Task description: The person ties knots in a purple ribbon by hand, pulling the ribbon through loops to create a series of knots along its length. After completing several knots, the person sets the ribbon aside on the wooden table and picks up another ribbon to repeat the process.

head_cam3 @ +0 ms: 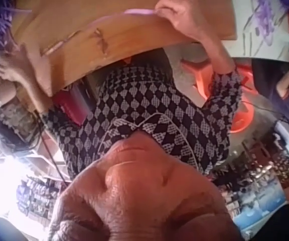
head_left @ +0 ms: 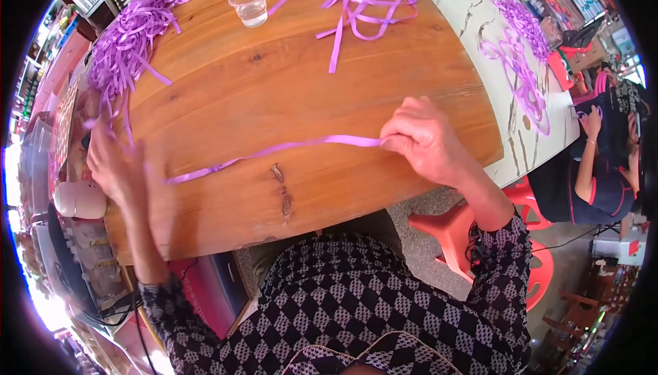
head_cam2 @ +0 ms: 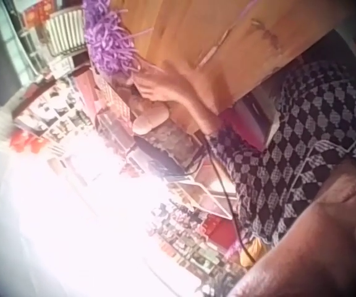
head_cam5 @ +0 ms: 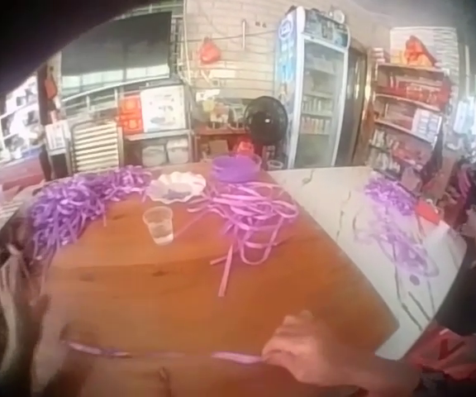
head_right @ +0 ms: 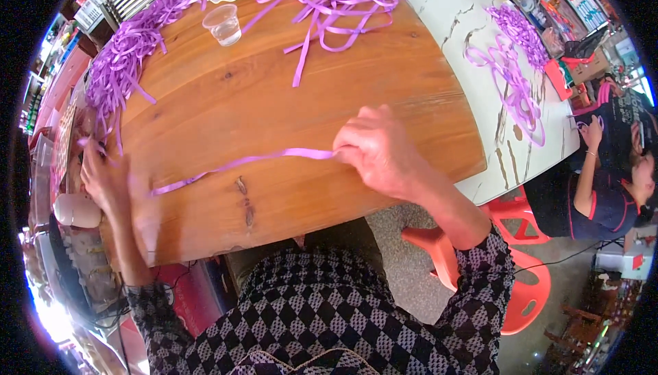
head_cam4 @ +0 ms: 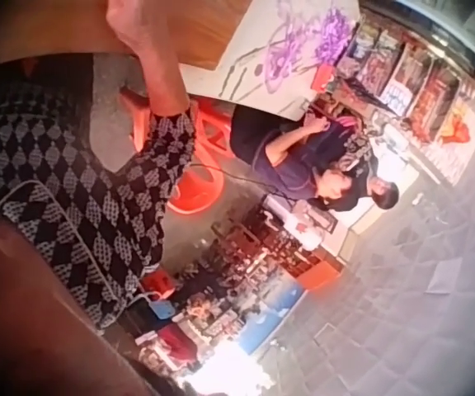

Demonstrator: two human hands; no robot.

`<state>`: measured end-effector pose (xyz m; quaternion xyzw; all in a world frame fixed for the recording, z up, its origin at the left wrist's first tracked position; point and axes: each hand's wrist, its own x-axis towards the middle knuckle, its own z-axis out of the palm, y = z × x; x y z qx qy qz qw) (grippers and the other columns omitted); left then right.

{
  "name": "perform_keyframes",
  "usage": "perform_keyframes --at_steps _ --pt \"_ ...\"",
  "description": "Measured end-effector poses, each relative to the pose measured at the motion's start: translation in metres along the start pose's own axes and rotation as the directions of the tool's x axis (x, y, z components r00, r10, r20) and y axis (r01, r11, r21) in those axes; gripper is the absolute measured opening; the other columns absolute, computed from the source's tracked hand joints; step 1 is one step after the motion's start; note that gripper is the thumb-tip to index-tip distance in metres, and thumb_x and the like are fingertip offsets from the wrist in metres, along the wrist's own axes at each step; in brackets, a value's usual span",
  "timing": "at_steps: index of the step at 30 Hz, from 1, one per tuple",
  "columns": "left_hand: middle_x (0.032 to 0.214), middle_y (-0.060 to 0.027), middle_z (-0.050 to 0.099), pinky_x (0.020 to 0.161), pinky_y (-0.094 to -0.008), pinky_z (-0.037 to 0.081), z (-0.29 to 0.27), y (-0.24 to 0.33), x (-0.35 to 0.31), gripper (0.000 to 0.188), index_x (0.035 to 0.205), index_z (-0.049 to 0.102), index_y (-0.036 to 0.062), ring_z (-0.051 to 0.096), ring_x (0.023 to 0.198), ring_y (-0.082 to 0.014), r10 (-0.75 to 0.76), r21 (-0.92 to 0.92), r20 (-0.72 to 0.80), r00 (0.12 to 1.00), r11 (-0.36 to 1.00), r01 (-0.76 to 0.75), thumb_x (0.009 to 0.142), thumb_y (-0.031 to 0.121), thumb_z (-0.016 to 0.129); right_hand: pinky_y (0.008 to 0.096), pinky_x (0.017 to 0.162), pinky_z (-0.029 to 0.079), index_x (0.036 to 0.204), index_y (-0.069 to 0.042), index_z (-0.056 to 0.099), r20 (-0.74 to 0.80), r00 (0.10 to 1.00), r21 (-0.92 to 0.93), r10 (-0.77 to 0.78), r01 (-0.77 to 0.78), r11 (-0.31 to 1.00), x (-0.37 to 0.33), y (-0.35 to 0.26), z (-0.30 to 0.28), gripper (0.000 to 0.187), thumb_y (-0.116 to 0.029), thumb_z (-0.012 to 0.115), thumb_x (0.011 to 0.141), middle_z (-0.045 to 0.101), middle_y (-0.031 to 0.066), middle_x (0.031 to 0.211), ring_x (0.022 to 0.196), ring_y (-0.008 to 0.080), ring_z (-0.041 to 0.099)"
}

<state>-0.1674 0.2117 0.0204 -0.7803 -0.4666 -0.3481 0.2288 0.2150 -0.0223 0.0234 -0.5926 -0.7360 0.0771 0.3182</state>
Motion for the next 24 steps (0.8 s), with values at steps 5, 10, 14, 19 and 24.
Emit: perform_keyframes --at_steps 5,10,14,19,24 --pt "0.125 -0.0139 0.050 0.095 -0.0432 0.035 -0.066 0.181 -0.013 0.075 0.128 0.045 0.0066 0.045 0.117 -0.0322 0.320 -0.802 0.492 0.809 0.528 0.279 0.060 0.007 0.074 0.0329 0.063 0.035 0.074 -0.005 0.059 0.012 0.994 0.201 -0.109 0.104 0.974 0.011 -0.043 0.007 0.012 -0.004 0.069 0.070 0.052 0.0031 0.066 0.064 0.0211 0.047" --pt "0.072 -0.0057 0.060 0.056 -0.0259 0.041 -0.048 0.200 -0.038 0.021 0.097 0.062 0.0044 0.053 0.061 -0.0165 0.542 -0.690 0.611 0.577 0.008 0.724 0.080 0.016 0.067 0.0337 0.064 0.036 0.075 -0.003 0.059 -0.018 0.988 0.178 -0.153 0.154 0.972 0.004 -0.044 -0.008 0.014 -0.002 0.070 0.067 0.054 0.0053 0.068 0.066 0.0232 0.049" --pt "0.060 -0.0033 0.056 0.047 -0.0187 0.032 -0.052 0.182 -0.035 0.018 0.092 0.061 -0.0009 0.046 0.051 -0.0056 0.508 -0.190 0.826 0.245 -0.158 0.969 0.088 0.017 0.060 0.0310 0.064 0.037 0.074 -0.002 0.060 -0.028 0.999 0.236 0.046 -0.038 0.971 -0.024 -0.025 -0.010 0.010 0.000 0.069 0.069 0.056 0.0045 0.068 0.066 0.0191 0.049" --pt "0.059 -0.0003 0.053 0.042 -0.0177 0.024 -0.058 0.181 -0.033 0.019 0.088 0.063 0.0010 0.037 0.045 -0.0031 0.480 -0.046 0.841 0.248 -0.394 0.918 0.088 0.020 0.059 0.0282 0.064 0.038 0.076 0.000 0.062 -0.177 0.972 0.308 0.155 -0.095 0.947 -0.024 -0.035 0.004 0.006 0.006 0.063 0.073 0.058 0.0039 0.068 0.064 0.0151 0.048" --pt "0.059 0.0029 0.050 0.047 -0.0174 0.028 -0.076 0.194 -0.028 0.023 0.084 0.064 -0.0003 0.039 0.051 -0.0030 0.385 -0.256 0.863 0.327 -0.226 0.940 0.089 0.022 0.059 0.0291 0.074 0.044 0.098 0.002 0.063 -0.293 0.950 0.378 0.113 0.006 0.926 0.012 -0.054 0.027 0.023 -0.001 0.067 0.075 0.062 0.0075 0.085 0.078 0.0200 0.058"
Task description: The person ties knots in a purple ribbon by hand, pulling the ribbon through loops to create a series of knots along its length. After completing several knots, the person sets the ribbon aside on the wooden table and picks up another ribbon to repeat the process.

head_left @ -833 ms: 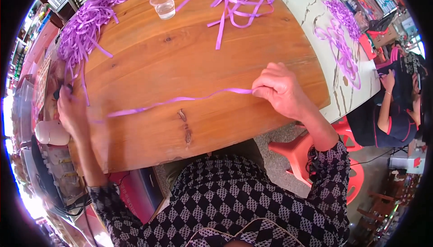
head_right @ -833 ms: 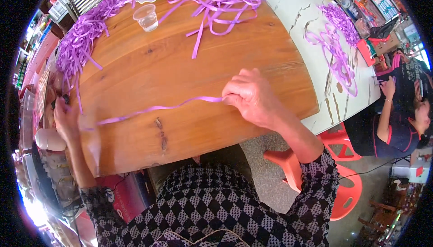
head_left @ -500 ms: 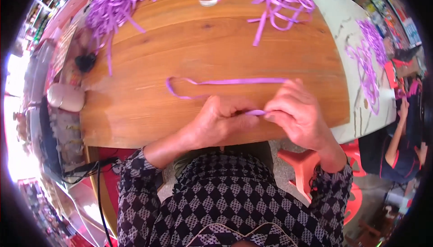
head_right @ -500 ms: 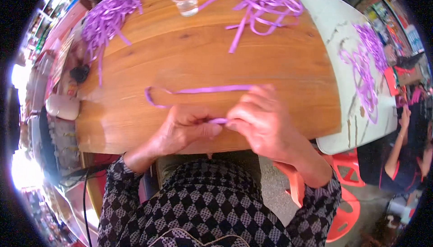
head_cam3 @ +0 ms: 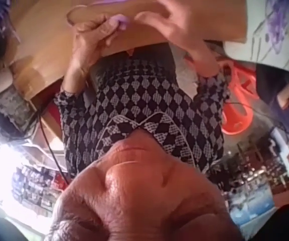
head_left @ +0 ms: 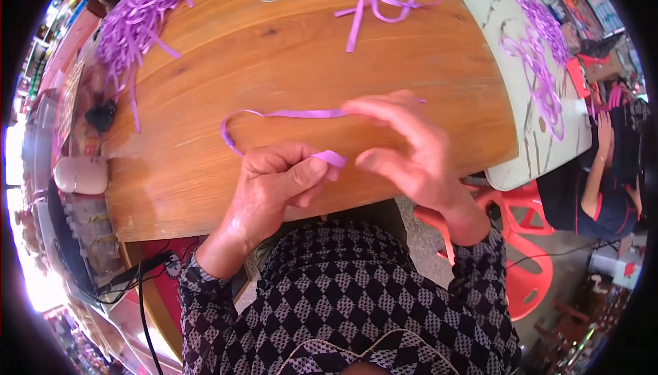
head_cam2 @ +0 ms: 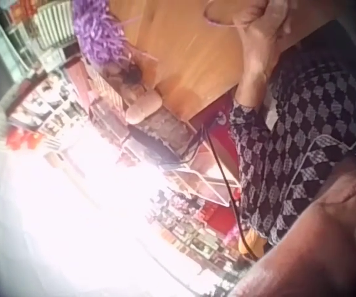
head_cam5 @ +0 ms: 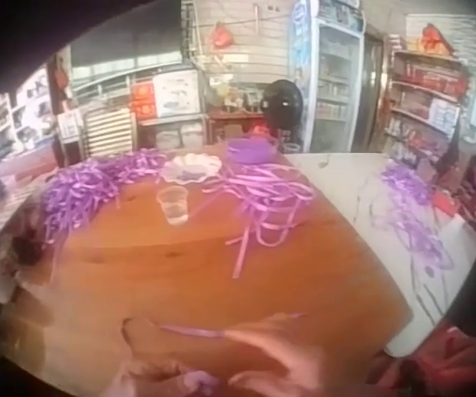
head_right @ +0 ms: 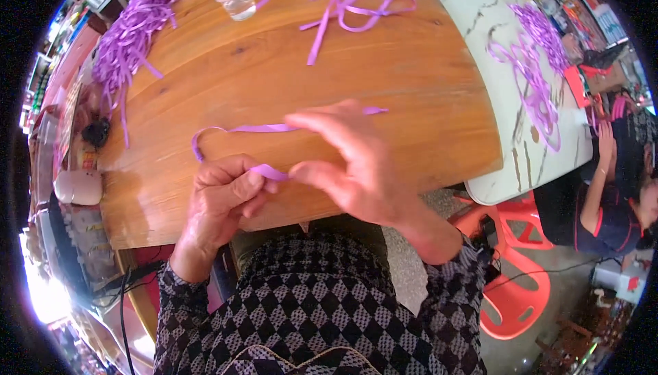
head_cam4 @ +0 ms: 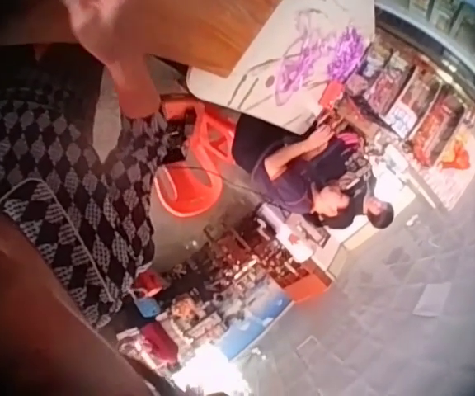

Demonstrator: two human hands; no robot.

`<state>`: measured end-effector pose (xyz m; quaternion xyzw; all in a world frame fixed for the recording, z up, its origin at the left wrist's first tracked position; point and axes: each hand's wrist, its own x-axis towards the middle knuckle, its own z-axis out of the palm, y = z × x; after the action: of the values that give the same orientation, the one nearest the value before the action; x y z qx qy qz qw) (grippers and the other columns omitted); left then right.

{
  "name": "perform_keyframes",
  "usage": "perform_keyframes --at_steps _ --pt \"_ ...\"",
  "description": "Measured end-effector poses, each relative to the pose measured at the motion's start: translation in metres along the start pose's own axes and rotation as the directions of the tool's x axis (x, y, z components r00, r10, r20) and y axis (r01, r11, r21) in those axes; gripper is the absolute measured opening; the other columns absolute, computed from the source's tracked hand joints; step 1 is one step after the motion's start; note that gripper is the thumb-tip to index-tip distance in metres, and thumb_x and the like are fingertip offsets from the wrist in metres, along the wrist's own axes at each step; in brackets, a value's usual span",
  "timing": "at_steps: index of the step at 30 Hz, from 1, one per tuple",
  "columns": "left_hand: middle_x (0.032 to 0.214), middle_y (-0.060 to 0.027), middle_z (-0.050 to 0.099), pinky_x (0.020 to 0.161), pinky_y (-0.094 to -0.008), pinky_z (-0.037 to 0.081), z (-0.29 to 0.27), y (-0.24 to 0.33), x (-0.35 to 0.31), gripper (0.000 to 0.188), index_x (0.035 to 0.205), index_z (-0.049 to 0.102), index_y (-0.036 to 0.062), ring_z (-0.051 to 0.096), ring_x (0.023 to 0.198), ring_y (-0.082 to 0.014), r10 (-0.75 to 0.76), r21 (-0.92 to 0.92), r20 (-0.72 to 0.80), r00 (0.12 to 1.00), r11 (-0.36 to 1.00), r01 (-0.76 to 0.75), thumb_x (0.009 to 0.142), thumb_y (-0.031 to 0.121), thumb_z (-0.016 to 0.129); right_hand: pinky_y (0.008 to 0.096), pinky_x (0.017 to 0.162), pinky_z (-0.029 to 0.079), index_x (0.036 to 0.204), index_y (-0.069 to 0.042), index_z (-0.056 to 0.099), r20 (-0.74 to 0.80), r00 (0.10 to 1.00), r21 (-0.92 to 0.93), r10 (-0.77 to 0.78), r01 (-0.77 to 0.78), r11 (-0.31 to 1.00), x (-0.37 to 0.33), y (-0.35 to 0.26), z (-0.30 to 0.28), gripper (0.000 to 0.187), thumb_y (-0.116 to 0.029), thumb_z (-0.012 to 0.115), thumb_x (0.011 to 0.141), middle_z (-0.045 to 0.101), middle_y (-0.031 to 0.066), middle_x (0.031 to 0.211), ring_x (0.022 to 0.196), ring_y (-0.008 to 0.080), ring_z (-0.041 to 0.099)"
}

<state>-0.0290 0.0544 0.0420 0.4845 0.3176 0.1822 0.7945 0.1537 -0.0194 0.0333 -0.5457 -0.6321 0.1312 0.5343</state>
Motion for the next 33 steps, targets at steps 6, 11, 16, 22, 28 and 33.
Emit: perform_keyframes --at_steps 6,11,16,22,28,33 --pt "0.059 0.0042 0.050 0.047 -0.0181 0.027 -0.006 0.005 -0.007 0.022 0.081 0.064 -0.0002 0.039 0.052 -0.0026 0.006 0.146 -0.020 1.000 0.989 -0.003 0.086 0.022 0.063 0.0234 0.064 0.044 0.092 0.003 0.064 0.322 0.904 0.440 0.280 -0.405 0.802 -0.017 -0.002 0.008 0.015 -0.002 0.068 0.078 0.062 0.0063 0.082 0.072 0.0130 0.056" --pt "0.055 -0.0021 0.052 0.042 -0.0202 0.027 -0.032 0.004 -0.013 0.026 0.075 0.061 -0.0030 0.037 0.044 -0.0053 -0.083 0.192 0.037 0.996 0.979 0.075 0.083 0.021 0.065 0.0260 0.056 0.038 0.079 0.003 0.065 0.153 0.976 0.173 0.155 -0.181 0.968 -0.031 0.013 -0.016 0.010 -0.003 0.071 0.074 0.059 0.0049 0.067 0.062 0.0137 0.050" --pt "0.063 -0.0098 0.060 0.040 -0.0198 0.028 -0.043 -0.006 -0.010 0.023 0.086 0.059 -0.0036 0.038 0.042 -0.0056 -0.009 -0.186 0.147 0.989 0.982 0.037 0.082 0.019 0.064 0.0314 0.058 0.037 0.076 -0.001 0.063 0.057 0.997 -0.122 0.056 -0.049 0.991 -0.047 0.018 -0.011 0.013 -0.005 0.073 0.068 0.059 0.0060 0.066 0.060 0.0186 0.050" --pt "0.100 -0.0120 0.062 0.061 -0.0219 0.046 -0.002 -0.014 -0.004 0.032 0.112 0.054 -0.0020 0.056 0.072 -0.0105 0.138 -0.126 0.086 0.987 0.984 -0.126 0.082 0.007 0.063 0.0340 0.058 0.031 0.079 -0.001 0.060 0.212 0.957 -0.384 -0.200 0.270 0.883 -0.059 -0.007 0.026 0.021 -0.005 0.064 0.059 0.050 0.0020 0.067 0.058 0.0187 0.046" --pt "0.086 0.0006 0.054 0.069 -0.0204 0.043 0.003 -0.026 -0.012 0.034 0.107 0.056 0.0003 0.051 0.079 -0.0060 0.090 0.456 0.112 0.990 0.880 -0.132 0.076 0.000 0.068 0.0328 0.057 0.032 0.082 -0.001 0.060 0.014 0.961 -0.408 -0.277 0.258 0.876 -0.048 -0.012 0.010 0.027 -0.006 0.070 0.058 0.054 0.0020 0.069 0.058 0.0186 0.048" --pt "0.080 0.0037 0.053 0.060 -0.0176 0.038 0.011 -0.029 -0.009 0.016 0.098 0.057 0.0016 0.046 0.070 -0.0016 0.001 0.271 0.158 0.987 0.961 -0.045 0.083 0.000 0.061 0.0329 0.058 0.035 0.081 -0.002 0.061 -0.041 0.974 -0.302 -0.221 0.199 0.932 -0.045 -0.004 0.014 0.022 -0.005 0.072 0.062 0.057 0.0040 0.069 0.060 0.0210 0.050"
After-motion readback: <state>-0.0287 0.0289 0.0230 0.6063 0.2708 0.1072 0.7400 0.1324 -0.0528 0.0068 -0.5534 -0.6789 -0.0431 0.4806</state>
